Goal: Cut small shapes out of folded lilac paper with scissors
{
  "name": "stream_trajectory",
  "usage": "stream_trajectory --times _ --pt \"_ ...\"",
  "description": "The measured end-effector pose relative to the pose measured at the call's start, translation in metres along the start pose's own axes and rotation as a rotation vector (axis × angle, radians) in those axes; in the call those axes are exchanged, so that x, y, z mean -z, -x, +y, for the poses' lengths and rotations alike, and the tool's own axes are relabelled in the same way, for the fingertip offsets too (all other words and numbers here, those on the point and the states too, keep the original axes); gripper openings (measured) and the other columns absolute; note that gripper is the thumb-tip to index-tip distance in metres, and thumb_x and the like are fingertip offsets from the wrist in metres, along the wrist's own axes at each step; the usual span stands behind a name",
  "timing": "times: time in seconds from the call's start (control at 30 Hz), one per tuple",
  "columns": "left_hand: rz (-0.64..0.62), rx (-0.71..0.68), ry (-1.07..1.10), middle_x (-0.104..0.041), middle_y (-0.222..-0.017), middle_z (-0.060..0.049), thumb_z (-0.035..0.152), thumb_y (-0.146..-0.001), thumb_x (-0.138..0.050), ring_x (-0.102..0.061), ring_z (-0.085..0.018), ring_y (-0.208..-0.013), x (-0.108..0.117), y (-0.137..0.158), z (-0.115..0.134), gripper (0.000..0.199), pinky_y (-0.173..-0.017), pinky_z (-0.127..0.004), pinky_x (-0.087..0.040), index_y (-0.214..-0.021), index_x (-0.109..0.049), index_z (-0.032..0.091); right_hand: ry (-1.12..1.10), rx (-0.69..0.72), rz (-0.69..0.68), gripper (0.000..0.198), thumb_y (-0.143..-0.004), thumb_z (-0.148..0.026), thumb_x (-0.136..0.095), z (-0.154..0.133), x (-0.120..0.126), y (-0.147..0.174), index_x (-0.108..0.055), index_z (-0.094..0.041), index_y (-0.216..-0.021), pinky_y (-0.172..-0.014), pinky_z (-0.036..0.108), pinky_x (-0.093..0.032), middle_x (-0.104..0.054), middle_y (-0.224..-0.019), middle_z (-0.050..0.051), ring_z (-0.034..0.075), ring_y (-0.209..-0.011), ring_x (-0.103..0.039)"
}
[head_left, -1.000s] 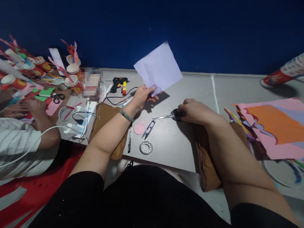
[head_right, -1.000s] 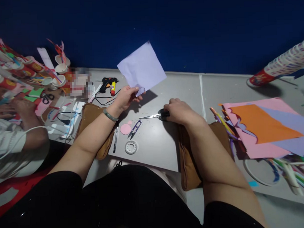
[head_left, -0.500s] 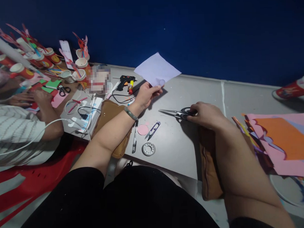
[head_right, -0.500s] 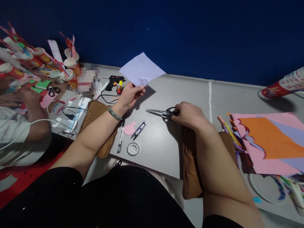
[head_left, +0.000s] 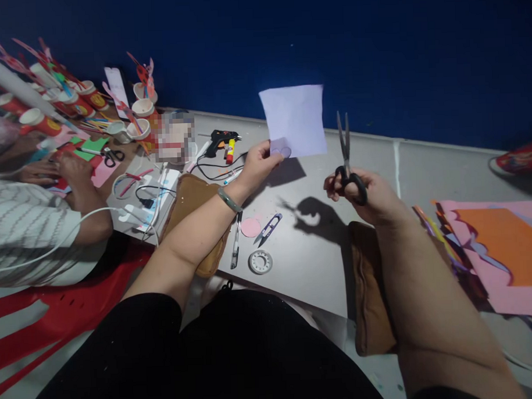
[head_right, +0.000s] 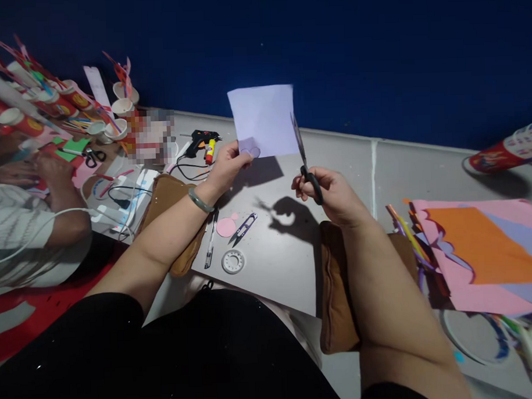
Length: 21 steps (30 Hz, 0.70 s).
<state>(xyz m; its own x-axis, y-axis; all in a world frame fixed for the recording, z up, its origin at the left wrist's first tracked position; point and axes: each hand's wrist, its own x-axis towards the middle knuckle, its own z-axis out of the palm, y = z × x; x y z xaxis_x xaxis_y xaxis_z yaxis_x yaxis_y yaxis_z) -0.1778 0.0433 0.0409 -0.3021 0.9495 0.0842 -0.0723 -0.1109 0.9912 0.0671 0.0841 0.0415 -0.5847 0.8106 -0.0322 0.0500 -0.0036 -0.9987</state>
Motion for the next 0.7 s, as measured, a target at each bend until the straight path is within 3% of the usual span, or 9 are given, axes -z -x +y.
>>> stream_trajectory --times 0.13,0.27,0.37,0.53,0.7 --pt "0.013 -0.062 -0.003 -0.062 -0.071 0.004 0.009 -0.083 -0.070 -0.055 -0.009 -0.073 0.002 -0.002 -0.002 0.013 -0.073 -0.021 -0.048 -0.076 -0.067 0.018 0.149 -0.039 -0.002 0.054 -0.070 -0.067 -0.087 -0.003 -0.008 0.002 -0.062 -0.018 -0.069 -0.063 0.029 -0.040 -0.061 -0.071 0.004 0.012 -0.063 -0.051" --pt "0.013 -0.006 0.117 -0.068 -0.081 0.002 0.008 -0.083 -0.068 -0.062 -0.008 -0.076 0.004 -0.006 -0.006 0.010 -0.078 -0.022 -0.052 -0.086 -0.070 0.018 0.226 -0.062 -0.141 0.068 -0.073 -0.085 -0.074 -0.010 -0.012 0.005 -0.060 -0.018 -0.069 -0.064 0.031 -0.038 -0.058 -0.068 0.004 0.014 -0.063 -0.051" --pt "0.053 0.054 0.154 -0.067 -0.079 0.003 0.007 -0.086 -0.067 -0.061 -0.006 -0.071 0.003 -0.008 -0.006 0.012 -0.071 -0.021 -0.050 -0.085 -0.067 0.018 0.255 -0.076 -0.242 0.072 -0.077 -0.090 -0.066 -0.010 -0.012 0.006 -0.059 -0.018 -0.071 -0.067 0.032 -0.038 -0.057 -0.067 0.003 0.015 -0.064 -0.051" --pt "0.125 0.119 0.088 -0.052 -0.061 0.008 0.006 -0.093 -0.066 -0.047 -0.004 -0.053 -0.002 -0.006 0.001 0.021 -0.050 -0.021 -0.031 -0.081 -0.058 0.021 0.217 -0.097 -0.345 0.069 -0.080 -0.088 -0.065 -0.003 -0.016 0.005 -0.060 -0.020 -0.072 -0.066 0.033 -0.039 -0.058 -0.068 0.002 0.016 -0.064 -0.052" --pt "0.123 0.204 0.142 -0.053 -0.058 0.010 0.008 -0.100 -0.060 -0.052 -0.004 -0.051 -0.010 0.000 0.007 0.023 -0.052 -0.019 -0.038 -0.085 -0.049 0.022 0.227 -0.126 -0.364 0.069 -0.082 -0.088 -0.063 0.001 -0.023 0.003 -0.061 -0.020 -0.071 -0.066 0.033 -0.039 -0.058 -0.065 0.002 0.016 -0.064 -0.052"
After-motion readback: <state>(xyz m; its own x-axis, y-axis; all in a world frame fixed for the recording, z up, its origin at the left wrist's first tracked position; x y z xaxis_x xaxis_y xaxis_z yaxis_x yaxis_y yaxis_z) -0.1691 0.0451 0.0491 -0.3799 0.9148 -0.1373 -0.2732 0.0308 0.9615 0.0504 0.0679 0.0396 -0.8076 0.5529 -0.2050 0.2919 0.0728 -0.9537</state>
